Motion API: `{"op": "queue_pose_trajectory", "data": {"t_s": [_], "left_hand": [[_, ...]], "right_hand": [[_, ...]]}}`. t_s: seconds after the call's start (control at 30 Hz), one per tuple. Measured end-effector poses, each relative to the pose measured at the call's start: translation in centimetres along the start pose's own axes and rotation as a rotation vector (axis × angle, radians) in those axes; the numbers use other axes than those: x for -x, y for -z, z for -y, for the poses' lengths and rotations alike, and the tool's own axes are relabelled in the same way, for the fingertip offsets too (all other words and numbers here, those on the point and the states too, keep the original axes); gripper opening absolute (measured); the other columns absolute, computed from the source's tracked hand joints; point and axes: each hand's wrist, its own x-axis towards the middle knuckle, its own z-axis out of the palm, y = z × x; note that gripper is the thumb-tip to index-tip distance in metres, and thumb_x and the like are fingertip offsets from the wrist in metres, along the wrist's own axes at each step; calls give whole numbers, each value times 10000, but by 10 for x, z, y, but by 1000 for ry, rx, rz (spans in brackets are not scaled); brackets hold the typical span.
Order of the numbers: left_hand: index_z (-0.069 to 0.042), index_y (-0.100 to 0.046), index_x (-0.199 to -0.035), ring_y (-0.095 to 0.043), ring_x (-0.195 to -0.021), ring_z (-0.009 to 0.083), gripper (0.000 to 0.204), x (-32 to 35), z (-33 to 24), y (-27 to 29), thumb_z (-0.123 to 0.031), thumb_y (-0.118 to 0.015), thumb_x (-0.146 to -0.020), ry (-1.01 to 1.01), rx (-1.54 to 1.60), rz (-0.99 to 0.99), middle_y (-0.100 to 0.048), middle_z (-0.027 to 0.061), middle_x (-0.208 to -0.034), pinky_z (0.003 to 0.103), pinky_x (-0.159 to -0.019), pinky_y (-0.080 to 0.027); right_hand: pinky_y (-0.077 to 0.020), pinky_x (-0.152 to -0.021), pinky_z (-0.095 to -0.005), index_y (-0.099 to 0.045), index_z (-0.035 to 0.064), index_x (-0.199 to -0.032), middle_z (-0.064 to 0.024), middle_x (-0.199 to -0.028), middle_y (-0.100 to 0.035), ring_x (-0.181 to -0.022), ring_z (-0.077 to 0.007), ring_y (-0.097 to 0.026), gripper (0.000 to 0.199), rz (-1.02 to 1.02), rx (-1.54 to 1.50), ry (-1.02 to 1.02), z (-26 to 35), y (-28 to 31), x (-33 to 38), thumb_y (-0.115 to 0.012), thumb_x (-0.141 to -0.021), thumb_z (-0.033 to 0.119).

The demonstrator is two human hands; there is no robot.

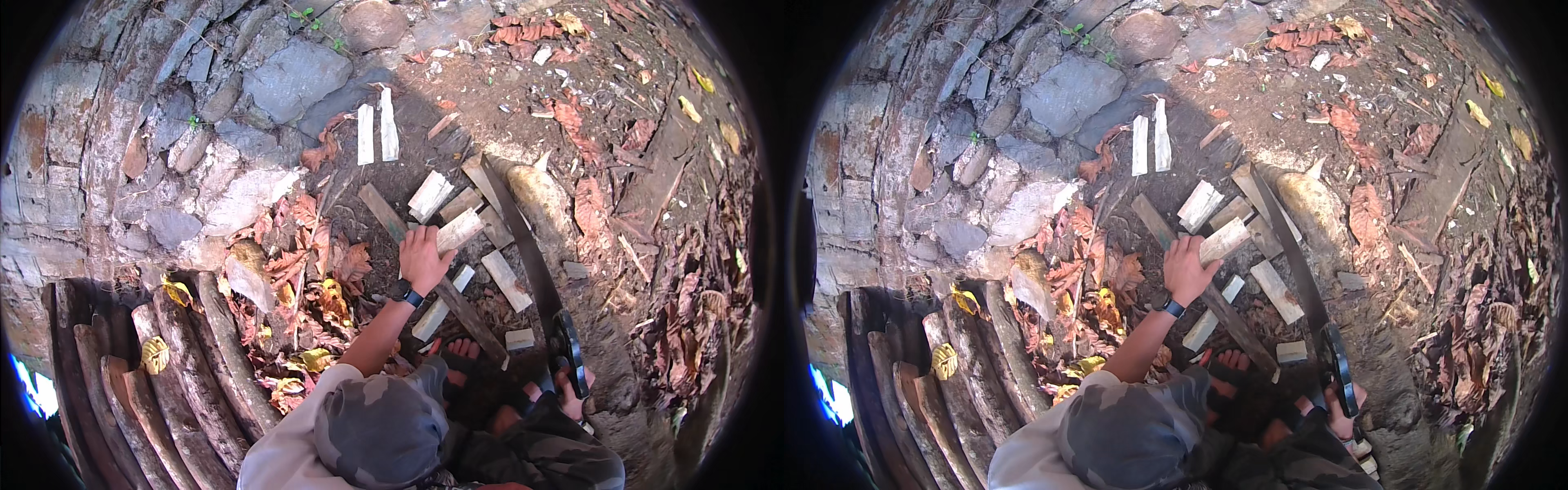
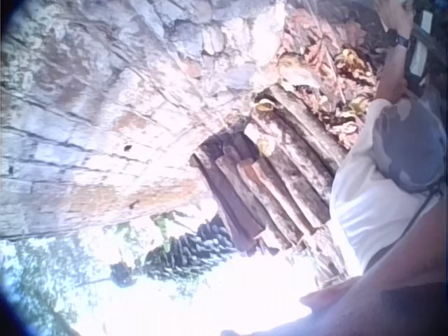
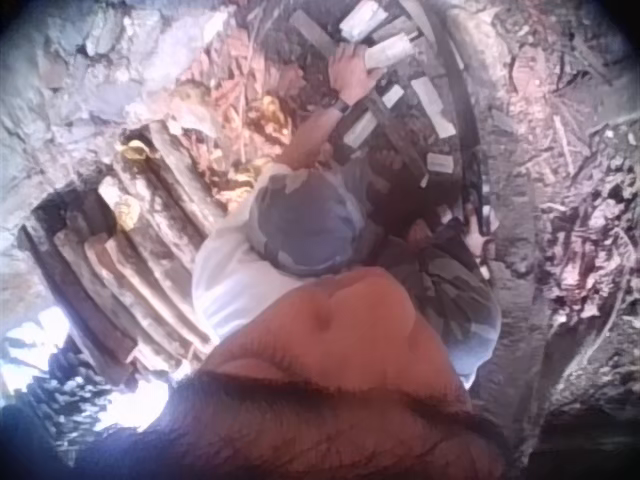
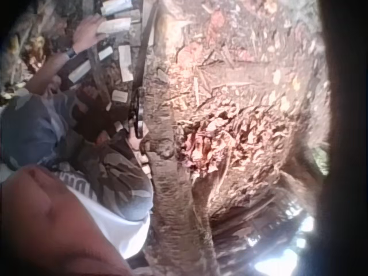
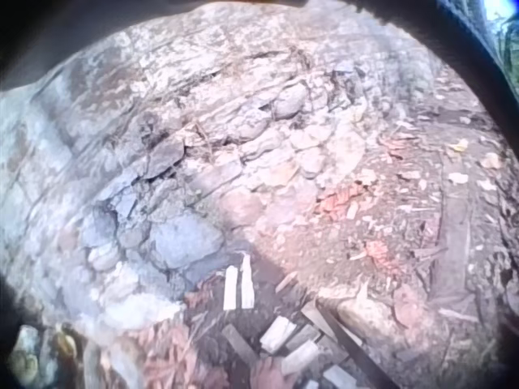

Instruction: The person sits on the ground and uses a hand saw to cut a small piece of light-colored wood resting on a wooden support. They hold the wood steady with their left hand and saw with their right hand, producing small wood pieces.

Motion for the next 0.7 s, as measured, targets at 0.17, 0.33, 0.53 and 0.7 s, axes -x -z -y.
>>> {"op": "queue_pose_trajectory", "data": {"t_s": [0.17, 0.33, 0.53, 0.7], "left_hand": [[-59, -573, -1318, -548, -1150, 330, 743, 3, 0, -27, -425, -847, -732, -35, 36, 27, -588, 126, -1188, 461, -959, -443], [-38, -498, -1422, -505, -1242, 350, 904, 17, 16, -19, -431, -875, -700, 13, 85, -17, -538, 157, -1313, 466, -1022, -433], [-66, -509, -1417, -533, -1185, 407, 885, 46, 36, -20, -415, -896, -701, 222, 279, 33, -508, 213, -1260, 482, -994, -481], [-136, -546, -1400, -521, -1145, 418, 819, 54, 28, -32, -331, -903, -688, 253, 330, 15, -485, 223, -1206, 468, -991, -465]], "right_hand": [[-375, -523, -271, -625, 9, -838, 4, -648, -552, -564, -84, -481, 164, 51, -58, -45, -5, 2, 2, -736, -841, 130], [-390, -555, -279, -620, 9, -888, -4, -678, -560, -592, -90, -492, 168, -18, -93, -113, -14, 4, 6, -736, -835, 118], [-388, -552, -291, -603, 27, -934, -8, -678, -546, -583, -96, -481, 192, 32, -26, 1, -9, 5, 3, -745, -858, 132], [-391, -552, -305, -593, 41, -968, -17, -690, -541, -576, -102, -475, 206, 50, 139, 86, -32, 17, 6, -746, -870, 140]]}}
